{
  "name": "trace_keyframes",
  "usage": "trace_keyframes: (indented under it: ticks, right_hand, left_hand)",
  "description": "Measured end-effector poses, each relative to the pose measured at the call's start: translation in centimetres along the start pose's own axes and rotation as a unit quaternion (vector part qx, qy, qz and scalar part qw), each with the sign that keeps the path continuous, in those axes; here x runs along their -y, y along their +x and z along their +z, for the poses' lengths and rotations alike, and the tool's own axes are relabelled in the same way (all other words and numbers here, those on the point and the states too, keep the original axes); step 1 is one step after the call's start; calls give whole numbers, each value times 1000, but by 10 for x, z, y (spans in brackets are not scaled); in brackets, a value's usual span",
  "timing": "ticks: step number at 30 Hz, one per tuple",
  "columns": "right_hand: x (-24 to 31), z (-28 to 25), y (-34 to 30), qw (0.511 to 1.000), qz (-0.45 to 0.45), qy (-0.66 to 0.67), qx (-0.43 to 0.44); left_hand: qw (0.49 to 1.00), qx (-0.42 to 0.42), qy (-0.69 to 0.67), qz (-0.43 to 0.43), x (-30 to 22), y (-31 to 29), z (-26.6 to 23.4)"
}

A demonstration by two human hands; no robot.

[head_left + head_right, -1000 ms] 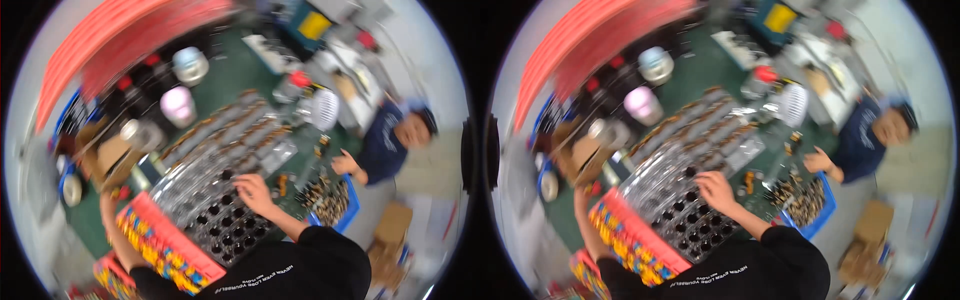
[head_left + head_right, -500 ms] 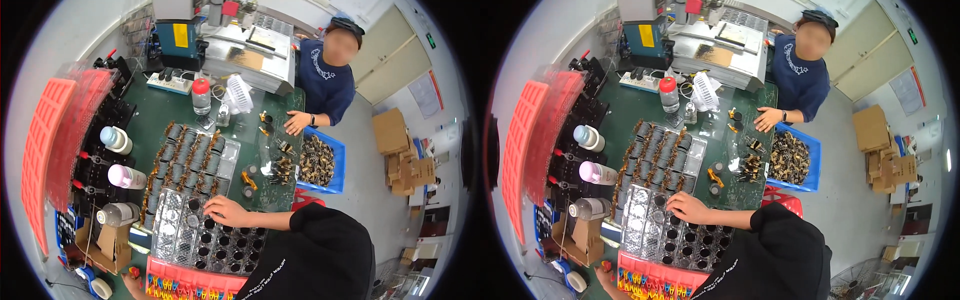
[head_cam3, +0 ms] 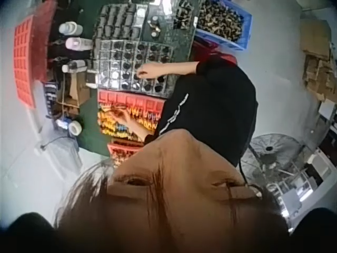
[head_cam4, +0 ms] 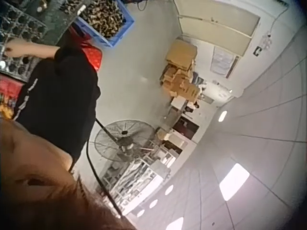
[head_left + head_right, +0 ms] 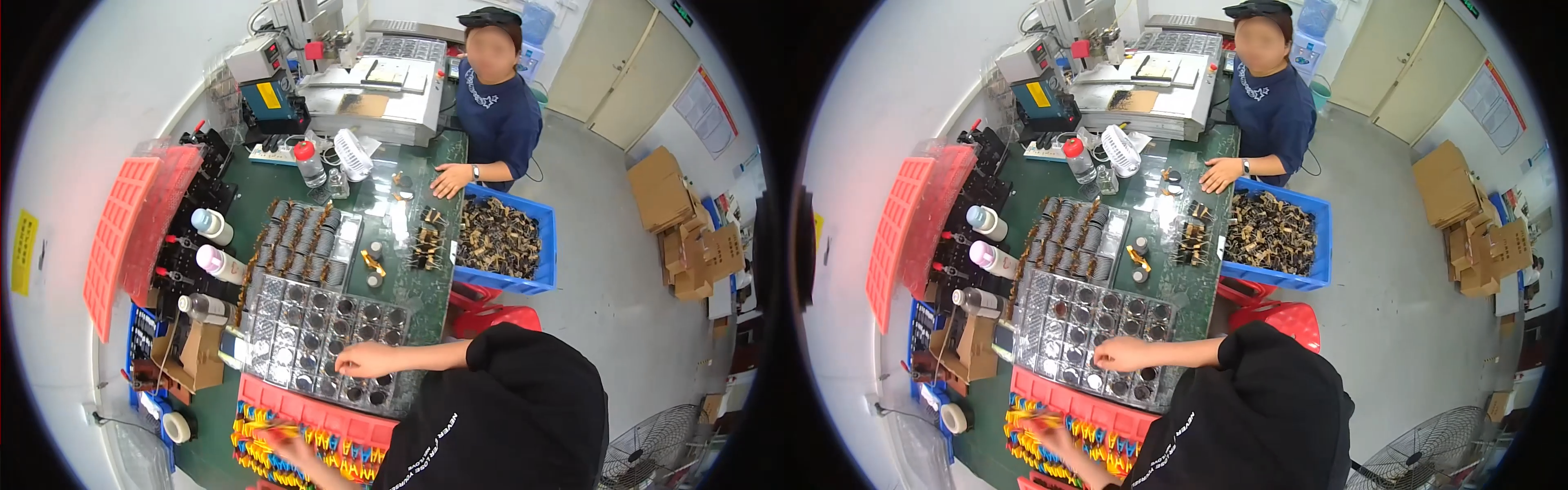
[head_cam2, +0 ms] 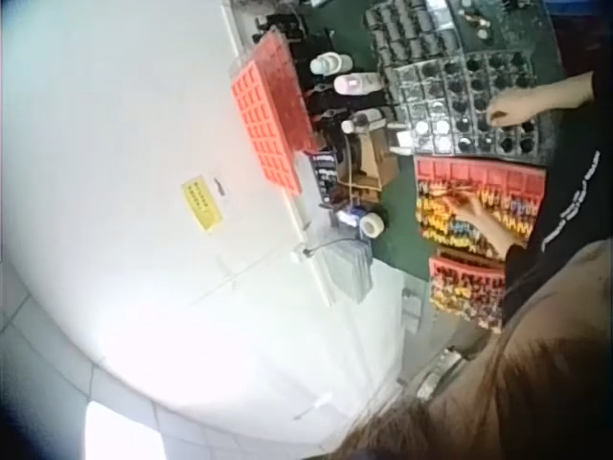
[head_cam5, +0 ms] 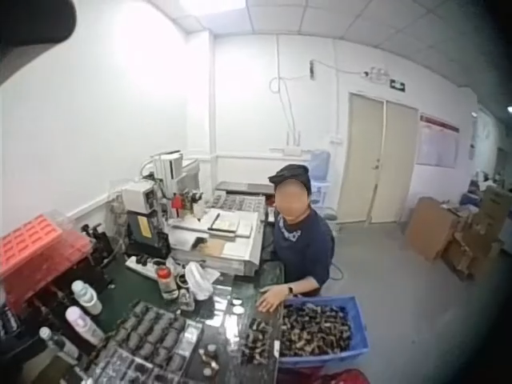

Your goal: The person assembles small colorful plastic components and metal pins by hand, then organizes them into a tray.

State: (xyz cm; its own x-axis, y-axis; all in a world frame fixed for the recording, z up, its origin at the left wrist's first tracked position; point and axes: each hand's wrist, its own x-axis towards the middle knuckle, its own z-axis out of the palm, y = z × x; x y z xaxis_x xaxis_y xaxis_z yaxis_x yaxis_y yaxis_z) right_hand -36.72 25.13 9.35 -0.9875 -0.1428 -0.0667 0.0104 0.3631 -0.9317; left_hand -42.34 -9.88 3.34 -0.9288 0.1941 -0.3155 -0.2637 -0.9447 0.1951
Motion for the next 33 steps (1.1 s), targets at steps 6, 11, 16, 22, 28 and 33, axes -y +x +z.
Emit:
trace_keyframes:
  ticks: [6,11,16,22,28,33]
  right_hand:
    - [23,40,-63,981,138,-70,115]
    - [23,61,-130,965,99,-86,228]
    - [27,89,-201,951,76,-196,227]
    - [21,114,-275,956,27,-210,205]
    - [1,138,-308,970,-126,-166,128]
    - [-10,134,-329,987,-74,-110,85]
  left_hand:
    - [935,33,107,-337,165,-164,2]
    - [870,74,303,-382,194,-245,-5]
    - [801,67,448,-391,196,-301,-40]
    - [819,10,515,-252,213,-361,-61]
    - [780,-62,621,-51,218,-414,-76]
    - [680,15,726,104,227,-420,-64]
